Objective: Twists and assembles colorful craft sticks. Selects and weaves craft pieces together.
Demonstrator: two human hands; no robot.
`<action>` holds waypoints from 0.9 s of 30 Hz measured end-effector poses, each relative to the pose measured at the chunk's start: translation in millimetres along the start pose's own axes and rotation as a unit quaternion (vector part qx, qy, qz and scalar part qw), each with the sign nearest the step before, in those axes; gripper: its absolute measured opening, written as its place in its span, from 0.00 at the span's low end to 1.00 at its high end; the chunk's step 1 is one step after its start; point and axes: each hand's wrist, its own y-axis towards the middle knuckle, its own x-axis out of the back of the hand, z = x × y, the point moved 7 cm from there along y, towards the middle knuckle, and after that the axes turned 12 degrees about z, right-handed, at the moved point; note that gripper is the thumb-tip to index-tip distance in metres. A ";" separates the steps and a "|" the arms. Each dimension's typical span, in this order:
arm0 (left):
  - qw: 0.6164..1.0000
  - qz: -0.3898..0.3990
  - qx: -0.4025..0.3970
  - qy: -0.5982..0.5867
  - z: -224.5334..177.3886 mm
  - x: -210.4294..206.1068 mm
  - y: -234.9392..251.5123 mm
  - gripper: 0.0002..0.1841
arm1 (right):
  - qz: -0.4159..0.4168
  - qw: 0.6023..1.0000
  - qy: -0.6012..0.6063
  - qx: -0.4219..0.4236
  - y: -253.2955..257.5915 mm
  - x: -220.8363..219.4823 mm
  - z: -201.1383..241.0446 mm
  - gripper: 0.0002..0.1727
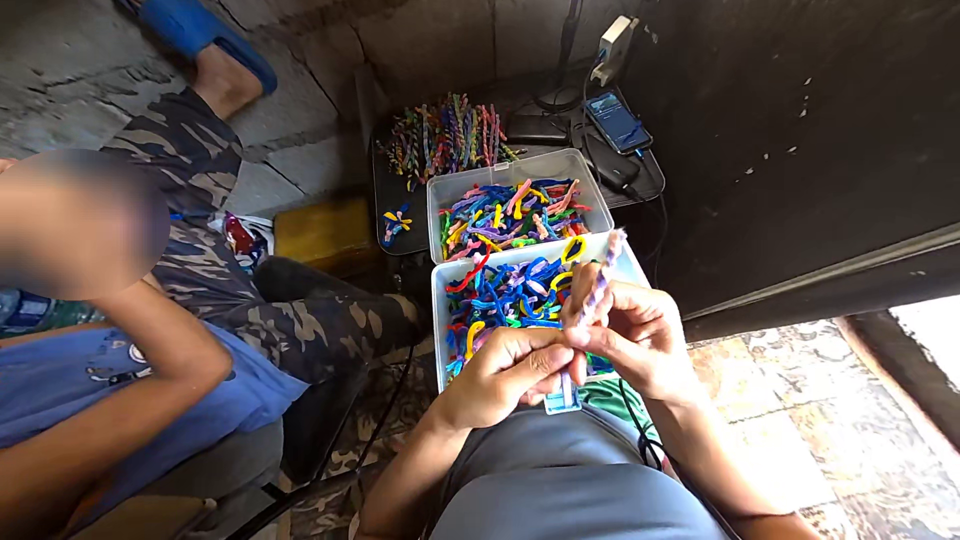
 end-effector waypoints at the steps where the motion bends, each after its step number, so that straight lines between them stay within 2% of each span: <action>1: 0.984 -0.065 -0.013 0.163 -5.2 4.4 -2.4 0.14 | -0.034 0.998 -0.051 -0.014 -0.8 1.1 1.0 0.08; 3: 0.877 -0.166 -0.019 0.451 -14.1 1.8 -6.2 0.15 | -0.079 0.989 -0.116 -0.038 -1.8 0.9 -0.5 0.08; 4: 0.845 -0.186 -0.020 0.501 -14.7 -0.5 -7.0 0.16 | -0.086 0.989 -0.110 -0.052 -1.4 0.3 -2.9 0.09; 5: 0.862 -0.184 -0.017 0.473 -13.6 1.1 -7.7 0.16 | -0.079 0.991 -0.086 -0.068 -0.2 -0.3 -5.6 0.09; 6: 0.910 -0.162 -0.012 0.382 -11.3 5.2 -8.3 0.15 | -0.059 0.994 -0.048 -0.080 1.3 -0.8 -8.3 0.09; 7: 0.957 -0.129 -0.004 0.258 -8.3 8.3 -8.0 0.14 | -0.028 0.996 -0.003 -0.084 2.7 -1.7 -10.7 0.07; 8: 0.988 -0.085 0.007 0.127 -5.6 8.6 -6.7 0.14 | 0.012 0.996 0.040 -0.081 3.7 -3.3 -12.2 0.05; 9: 0.999 -0.037 0.017 0.006 -3.5 6.5 -5.3 0.14 | 0.054 0.993 0.073 -0.073 4.6 -6.1 -12.4 0.04; 11: 0.986 0.045 0.031 -0.155 -0.5 0.3 -3.2 0.12 | 0.107 0.986 0.120 -0.034 6.5 -12.1 -9.7 0.08; 12: 0.977 0.070 0.036 -0.198 0.8 -2.8 -2.7 0.12 | 0.112 0.985 0.133 -0.011 6.9 -13.7 -7.9 0.07; 14: 0.977 0.080 0.034 -0.196 1.3 -5.2 -1.4 0.12 | 0.074 0.990 0.119 0.014 5.1 -10.9 -5.4 0.04; 15: 0.987 0.062 0.025 -0.145 0.3 -3.5 -1.0 0.13 | 0.043 0.995 0.085 0.009 3.0 -7.8 -4.0 0.04; 17: 0.996 -0.018 -0.002 0.088 -6.1 1.7 -2.3 0.13 | -0.024 1.000 -0.015 -0.014 -1.3 -2.1 -0.4 0.07; 18: 0.969 -0.070 -0.014 0.237 -10.5 2.6 -3.6 0.14 | -0.053 0.996 -0.069 -0.027 -3.1 -0.5 0.4 0.09; 19: 0.918 -0.120 -0.017 0.377 -13.7 0.6 -4.4 0.15 | -0.078 0.990 -0.110 -0.038 -4.2 0.3 0.0 0.10; 20: 0.862 -0.159 -0.014 0.481 -14.7 -2.8 -4.4 0.14 | -0.095 0.985 -0.132 -0.049 -4.8 0.9 -1.8 0.11; 21: 0.834 -0.180 -0.013 0.522 -13.8 -4.1 -4.2 0.15 | -0.102 0.984 -0.132 -0.063 -4.6 1.3 -4.0 0.11; 22: 0.851 -0.181 -0.011 0.492 -12.2 -1.6 -4.5 0.15 | -0.102 0.985 -0.113 -0.077 -3.6 1.7 -6.5 0.11; 23: 0.900 -0.163 -0.006 0.404 -9.8 2.9 -5.0 0.15 | -0.089 0.989 -0.075 -0.089 -2.1 1.8 -9.1 0.11; 24: 0.950 -0.130 0.001 0.282 -6.9 6.0 -4.6 0.14 | -0.067 0.993 -0.024 -0.096 -0.4 1.3 -11.4 0.09; 25: 0.984 -0.089 0.014 0.155 -4.3 6.1 -3.4 0.14 | -0.029 0.995 0.032 -0.095 1.0 -0.3 -13.2 0.07; 27: 0.998 -0.008 0.034 -0.059 -1.0 1.7 -1.6 0.13 | 0.060 0.989 0.118 -0.072 4.0 -6.0 -14.6 0.10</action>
